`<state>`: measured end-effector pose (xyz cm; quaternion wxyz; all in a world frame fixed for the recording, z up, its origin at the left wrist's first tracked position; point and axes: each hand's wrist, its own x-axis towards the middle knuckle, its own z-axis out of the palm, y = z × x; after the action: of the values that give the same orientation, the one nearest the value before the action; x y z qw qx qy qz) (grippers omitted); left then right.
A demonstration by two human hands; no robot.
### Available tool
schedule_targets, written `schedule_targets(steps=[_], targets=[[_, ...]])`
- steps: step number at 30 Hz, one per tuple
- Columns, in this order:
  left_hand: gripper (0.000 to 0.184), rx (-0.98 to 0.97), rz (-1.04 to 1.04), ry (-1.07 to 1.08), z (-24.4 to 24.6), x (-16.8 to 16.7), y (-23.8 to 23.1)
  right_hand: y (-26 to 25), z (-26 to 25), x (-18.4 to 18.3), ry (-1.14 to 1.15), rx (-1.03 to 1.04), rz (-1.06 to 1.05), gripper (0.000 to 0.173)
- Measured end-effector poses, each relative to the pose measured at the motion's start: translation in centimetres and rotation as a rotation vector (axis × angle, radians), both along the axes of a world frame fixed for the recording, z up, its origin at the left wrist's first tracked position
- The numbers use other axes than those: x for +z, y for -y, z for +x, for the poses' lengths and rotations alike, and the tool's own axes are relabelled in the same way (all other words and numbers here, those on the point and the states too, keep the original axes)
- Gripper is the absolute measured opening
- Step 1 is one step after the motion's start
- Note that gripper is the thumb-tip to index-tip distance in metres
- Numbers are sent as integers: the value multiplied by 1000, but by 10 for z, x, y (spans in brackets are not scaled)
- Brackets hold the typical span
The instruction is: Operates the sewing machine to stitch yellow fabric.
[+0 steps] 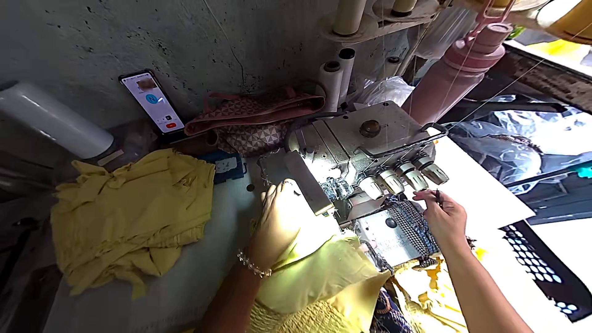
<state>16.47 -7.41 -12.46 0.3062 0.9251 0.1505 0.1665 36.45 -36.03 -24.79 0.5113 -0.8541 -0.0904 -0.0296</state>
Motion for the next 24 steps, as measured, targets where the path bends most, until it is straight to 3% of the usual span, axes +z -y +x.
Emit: schedule_targets(steps=[3, 9, 12, 15, 18, 21, 24], targets=[[20, -129, -5, -8, 5, 9, -16, 0, 0, 0, 8, -3, -19, 38], [37, -218, -143, -78, 16, 14, -34, -2, -1, 2, 17, -11, -48, 37], [24, -177, -22, 26, 21, 7, -32, -3, -1, 0, 18, -18, -44, 35], [26, -125, 95, 23, 19, 8, -28, -2, -1, -1, 49, -8, -21, 35], [36, -87, 131, -39, 17, 4, -36, 1, -5, -7, 236, -10, -16, 36], [26, -88, 146, 36, 15, -4, -37, 0, -25, 3, 582, -3, -107, 36], [17, -123, 186, 107, 14, -5, -33, -19, -66, 27, 698, 190, 75, 34]])
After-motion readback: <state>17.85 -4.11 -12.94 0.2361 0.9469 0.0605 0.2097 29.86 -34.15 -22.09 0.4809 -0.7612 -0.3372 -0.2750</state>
